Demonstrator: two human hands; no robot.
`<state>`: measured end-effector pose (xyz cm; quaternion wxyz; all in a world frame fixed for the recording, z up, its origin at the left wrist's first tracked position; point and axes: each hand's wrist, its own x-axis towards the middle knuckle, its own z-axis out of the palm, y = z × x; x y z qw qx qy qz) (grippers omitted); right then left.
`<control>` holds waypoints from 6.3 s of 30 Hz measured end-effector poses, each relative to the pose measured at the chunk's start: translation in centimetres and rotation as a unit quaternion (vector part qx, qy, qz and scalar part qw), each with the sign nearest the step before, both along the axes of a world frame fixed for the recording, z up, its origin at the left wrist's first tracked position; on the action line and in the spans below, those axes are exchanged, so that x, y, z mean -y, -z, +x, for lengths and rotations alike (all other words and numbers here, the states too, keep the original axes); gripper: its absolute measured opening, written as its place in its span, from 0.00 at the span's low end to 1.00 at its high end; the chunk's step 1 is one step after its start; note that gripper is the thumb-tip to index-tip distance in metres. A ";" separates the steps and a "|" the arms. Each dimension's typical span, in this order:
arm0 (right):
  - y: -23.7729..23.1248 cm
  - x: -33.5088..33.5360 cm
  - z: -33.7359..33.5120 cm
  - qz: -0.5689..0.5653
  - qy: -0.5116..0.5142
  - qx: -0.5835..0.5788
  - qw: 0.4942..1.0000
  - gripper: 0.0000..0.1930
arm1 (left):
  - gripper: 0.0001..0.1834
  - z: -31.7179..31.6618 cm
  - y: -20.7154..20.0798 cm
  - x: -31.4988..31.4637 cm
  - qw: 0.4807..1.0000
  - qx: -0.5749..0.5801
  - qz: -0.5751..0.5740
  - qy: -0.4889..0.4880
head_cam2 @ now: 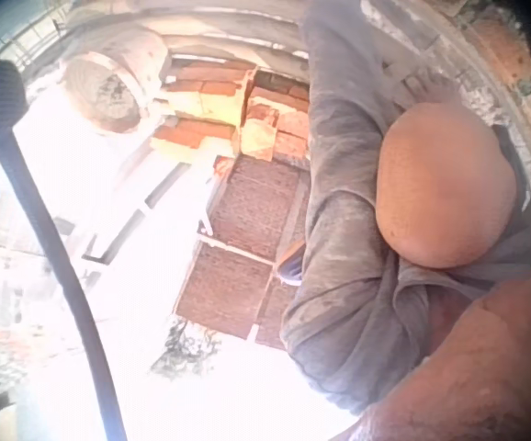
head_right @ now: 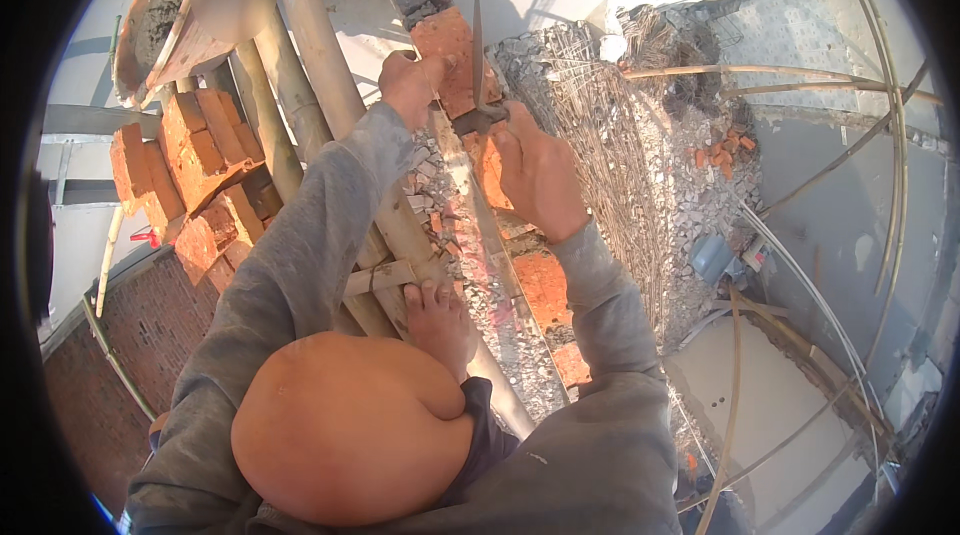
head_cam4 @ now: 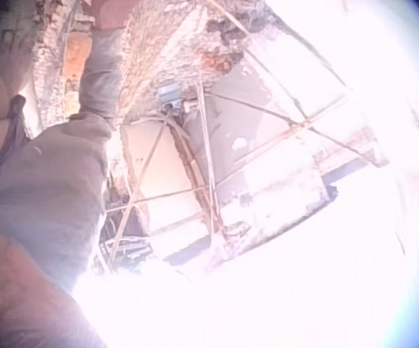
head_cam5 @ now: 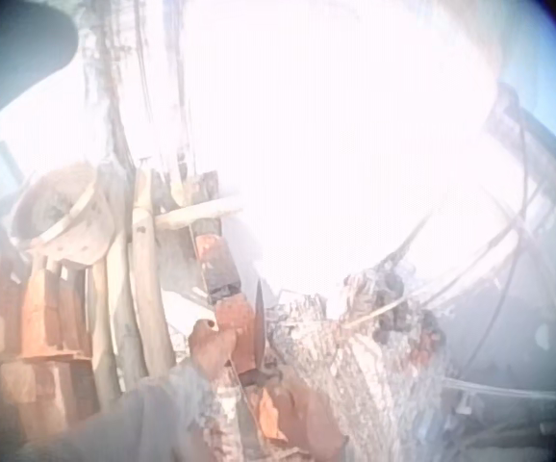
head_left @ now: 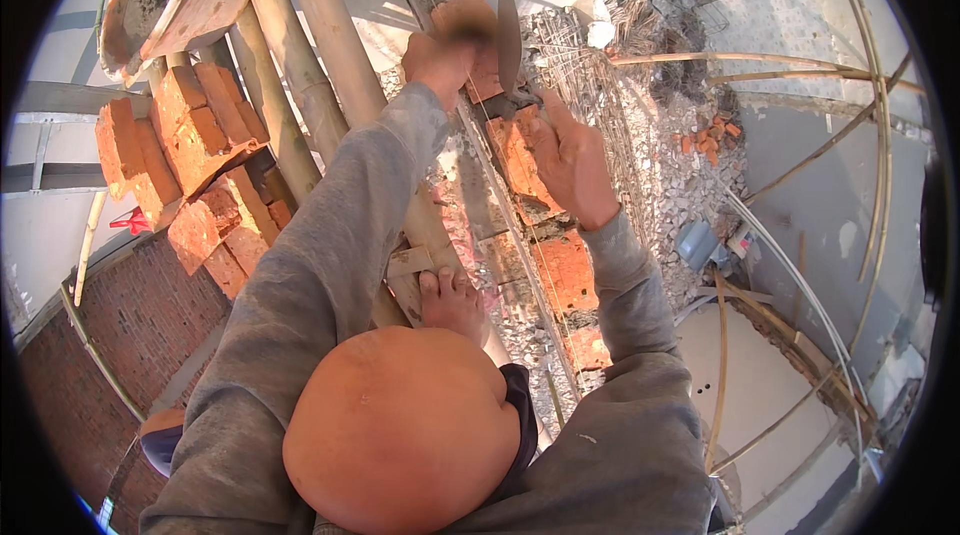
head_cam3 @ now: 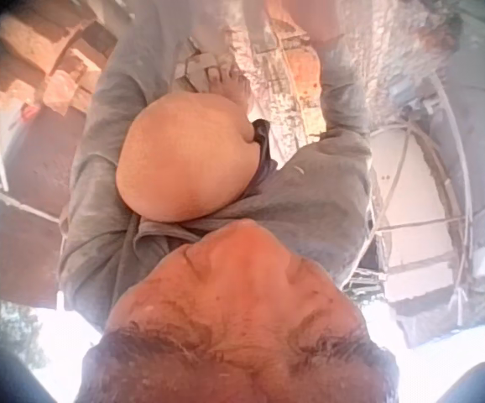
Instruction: The person scoops mortar from a basin with a trowel and applies it to a brick wall. They then pick up bricks, place them into the wall, and tap them into position. The person repeats this process, building up the wall layer by layer.
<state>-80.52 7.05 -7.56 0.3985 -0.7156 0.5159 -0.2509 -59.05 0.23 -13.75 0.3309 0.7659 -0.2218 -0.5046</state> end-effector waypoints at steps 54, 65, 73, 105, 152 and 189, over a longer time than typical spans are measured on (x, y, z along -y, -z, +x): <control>-1.7 -10.1 -11.9 0.112 0.026 0.012 0.993 0.19 | 0.31 -6.0 -0.2 -13.9 0.992 -0.116 -0.004 -0.046; -8.6 -14.6 -10.9 0.119 0.004 0.034 0.992 0.16 | 0.21 -4.7 -1.7 -22.0 0.992 -0.097 -0.060 -0.049; -10.3 -15.3 -5.8 0.131 -0.167 -0.153 0.965 0.15 | 0.16 6.5 -8.1 -15.2 0.922 0.079 -0.356 -0.134; -17.7 4.1 5.3 -0.008 -0.092 -0.165 0.982 0.17 | 0.13 14.4 -11.1 -16.6 0.816 0.238 -0.487 -0.202; -28.9 13.8 28.9 -0.534 -0.264 -0.314 0.739 0.07 | 0.20 23.4 -17.9 -17.8 0.761 0.468 -0.385 -0.233; -19.5 21.0 14.1 0.056 -0.295 0.006 0.954 0.20 | 0.53 22.2 -9.9 -16.1 0.803 0.559 -0.175 0.113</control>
